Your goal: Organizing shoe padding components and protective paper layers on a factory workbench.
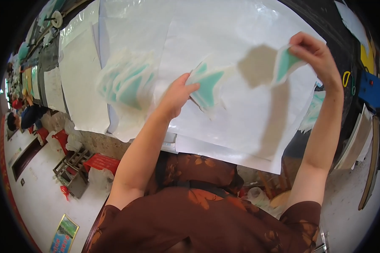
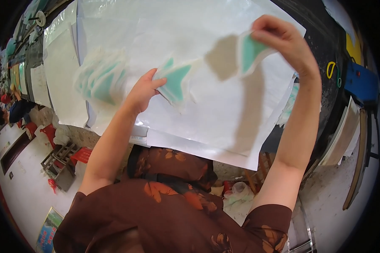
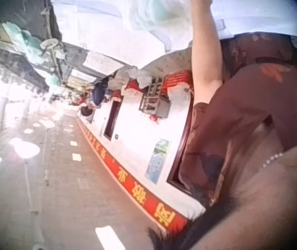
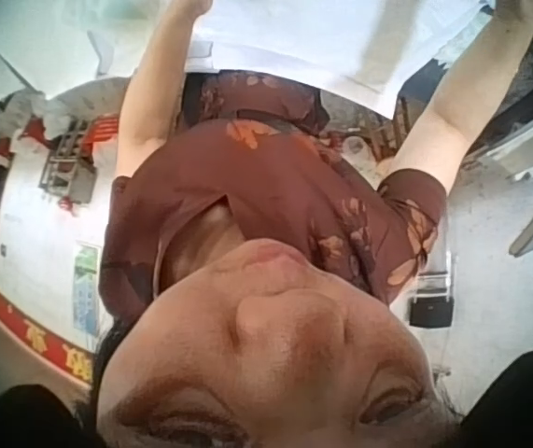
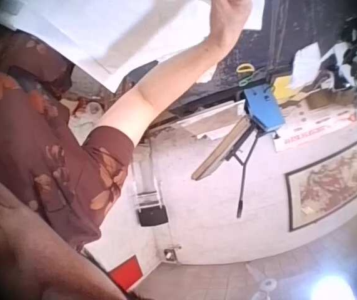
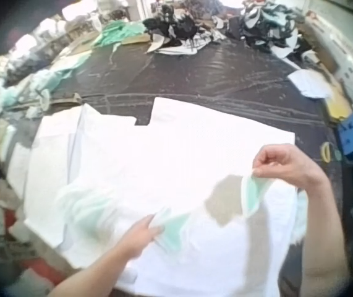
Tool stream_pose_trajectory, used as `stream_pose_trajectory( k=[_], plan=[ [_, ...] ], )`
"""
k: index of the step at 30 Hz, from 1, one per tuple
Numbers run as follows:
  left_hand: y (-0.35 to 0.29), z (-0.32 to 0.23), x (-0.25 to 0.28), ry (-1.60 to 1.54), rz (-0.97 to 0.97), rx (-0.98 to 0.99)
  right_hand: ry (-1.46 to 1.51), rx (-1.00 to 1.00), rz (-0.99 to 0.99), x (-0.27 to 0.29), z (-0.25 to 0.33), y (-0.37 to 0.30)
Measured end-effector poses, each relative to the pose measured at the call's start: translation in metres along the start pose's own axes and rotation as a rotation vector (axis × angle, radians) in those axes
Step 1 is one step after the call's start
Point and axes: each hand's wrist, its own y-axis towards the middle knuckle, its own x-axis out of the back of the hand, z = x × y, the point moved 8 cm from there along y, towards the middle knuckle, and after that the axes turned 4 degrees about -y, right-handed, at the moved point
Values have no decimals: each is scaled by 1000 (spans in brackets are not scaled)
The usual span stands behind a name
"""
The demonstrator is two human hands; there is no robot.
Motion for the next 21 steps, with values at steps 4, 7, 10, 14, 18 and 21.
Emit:
stream_pose_trajectory(
  k=[4, 7, 10, 14, 18, 21],
  plan=[
    [-21, -19, -25, -21, 164, -9, 70, 64, 263, -105, 37, -10],
    [-42, -24, -35, 30, 221, 14, 59, 5, 295, -157, 35, -9],
    [-53, -17, -30, -148, 295, -12, -16, -3, 228, -180, 37, -10],
    [-62, -4, -10, -323, 351, 55, 42, -41, 74, -205, 41, -17],
    [-75, 0, 31, 2, 266, -69, 115, 14, -37, -238, 55, -16],
    [-91, -19, 94, -100, 45, -292, -128, 109, -403, -242, 70, -13]
  ],
)
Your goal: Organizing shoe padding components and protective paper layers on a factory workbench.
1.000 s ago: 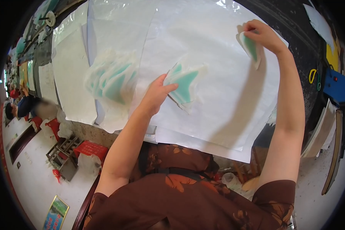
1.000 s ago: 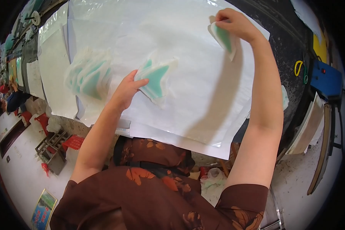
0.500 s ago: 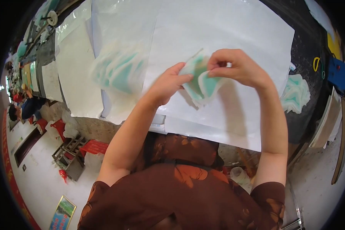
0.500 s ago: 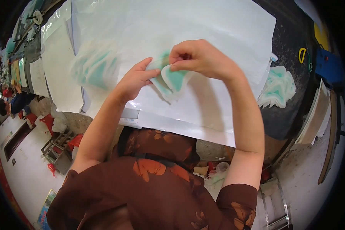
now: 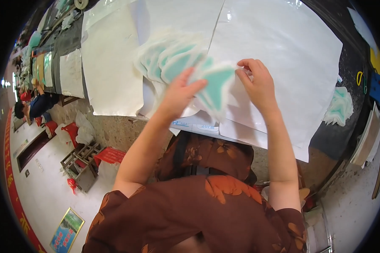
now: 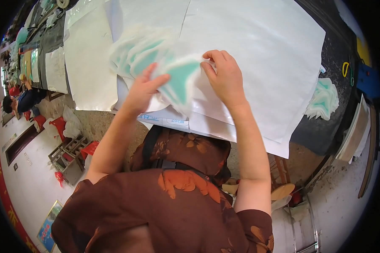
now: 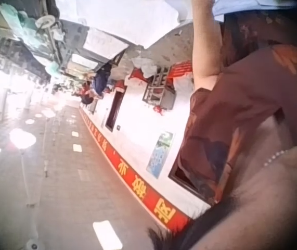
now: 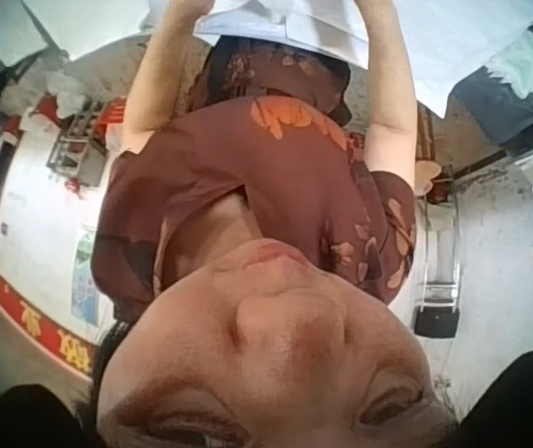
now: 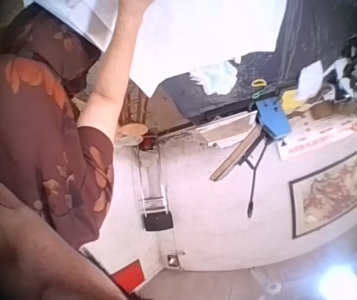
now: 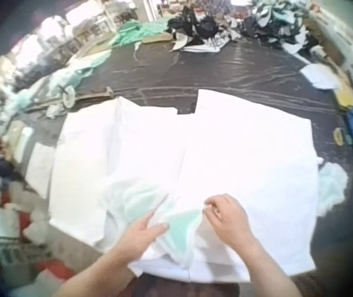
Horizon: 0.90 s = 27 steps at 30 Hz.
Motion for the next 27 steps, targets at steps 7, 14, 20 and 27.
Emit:
stream_pose_trajectory(
  k=[7, 14, 20, 27],
  plan=[
    [-33, -53, 100, 295, -301, -326, -409, 33, 462, -122, 31, -21],
    [-30, -48, 81, 491, -307, -449, -514, 9, 414, -126, 21, -41],
    [-23, -52, 47, 697, -255, -757, -164, -367, 83, -18, 29, -66],
    [-12, -34, 46, 1200, -196, -661, 244, -314, -613, 148, 36, -128]
  ],
)
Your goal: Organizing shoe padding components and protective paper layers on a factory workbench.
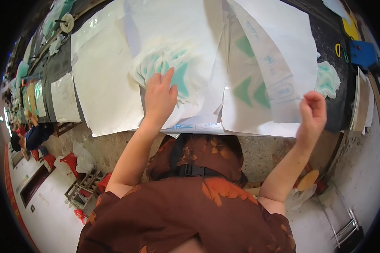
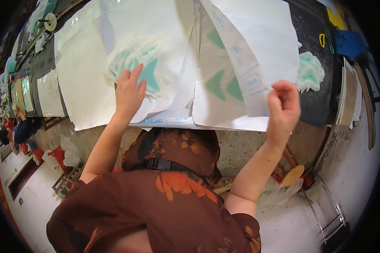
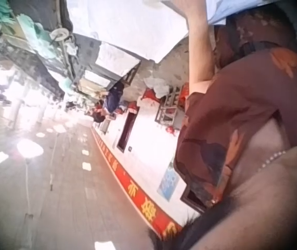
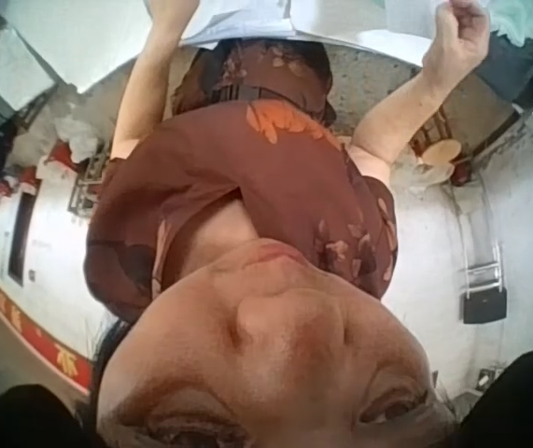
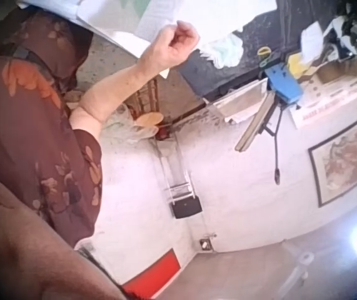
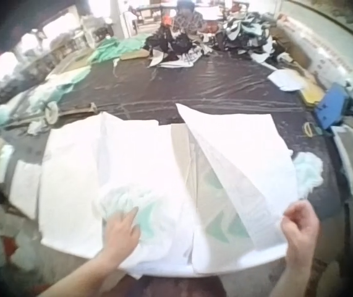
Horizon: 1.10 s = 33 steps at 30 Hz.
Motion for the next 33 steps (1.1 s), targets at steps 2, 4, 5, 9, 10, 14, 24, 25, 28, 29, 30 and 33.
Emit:
stream_pose_trajectory(
  k=[2, 4, 5, 9, 10, 14, 24, 25, 28, 29, 30, 33],
  plan=[
    [-1, -11, 5, 202, -36, -89, 43, 26, -74, 26, 4, 2],
    [1, -33, 17, 366, -106, -144, -2, 66, -133, 48, 15, 0],
    [6, -41, 18, 358, -101, -156, -43, 105, -179, 59, 21, -1],
    [14, -57, -11, -1, 179, -51, -41, 219, -353, 94, 33, -4],
    [7, -55, -43, -283, 495, 152, -43, 241, -400, 103, 37, -6],
    [-15, -75, -110, -275, 730, 192, 3, 237, -607, 135, 42, -15],
    [-22, -83, -163, -1017, 646, 821, 132, 253, -806, 172, 31, -24],
    [-24, -91, -167, -1081, 726, 922, 130, 261, -818, 180, 35, -22],
    [-6, -118, -160, -949, 870, 876, 102, 377, -900, 206, 50, -16],
    [-3, -123, -162, -946, 878, 867, 98, 381, -911, 211, 51, -13],
    [3, -122, -161, -883, 804, 862, 79, 429, -931, 216, 59, -10],
    [13, -103, -172, -976, 705, 839, 52, 538, -947, 225, 81, -1]
  ],
)
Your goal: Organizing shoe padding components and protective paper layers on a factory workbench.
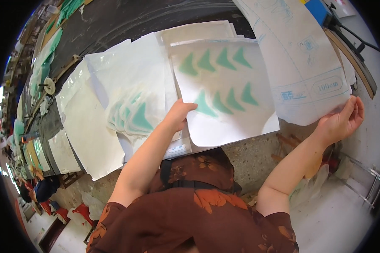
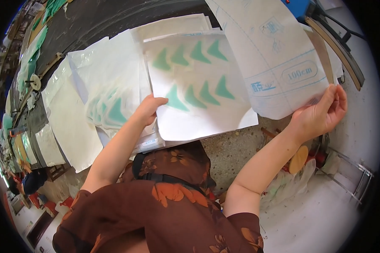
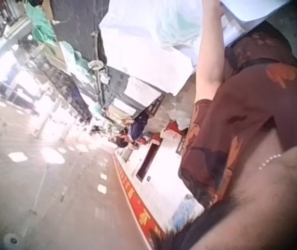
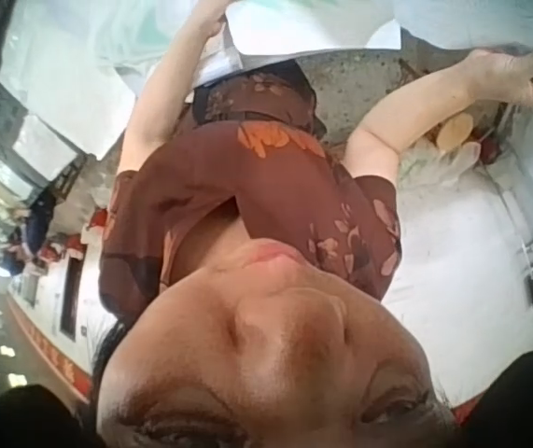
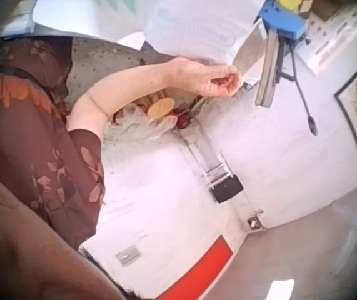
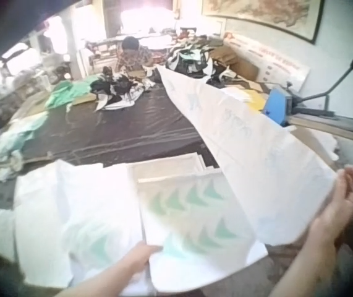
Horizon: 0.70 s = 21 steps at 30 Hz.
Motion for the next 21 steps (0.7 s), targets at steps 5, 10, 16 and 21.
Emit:
stream_pose_trajectory(
  k=[5, 10, 16, 21],
  plan=[
    [-101, -95, 34, -1, 113, -421, -35, 249, 62, -3, 33, 11],
    [-234, -149, 99, -60, -182, -667, 282, 163, 471, -62, 54, -69],
    [-421, -155, 251, 89, -579, -1034, 110, -362, 895, -93, -10, -206],
    [-396, -163, 249, 138, -427, -1030, 65, -626, 1032, -103, -64, -328]
  ],
)
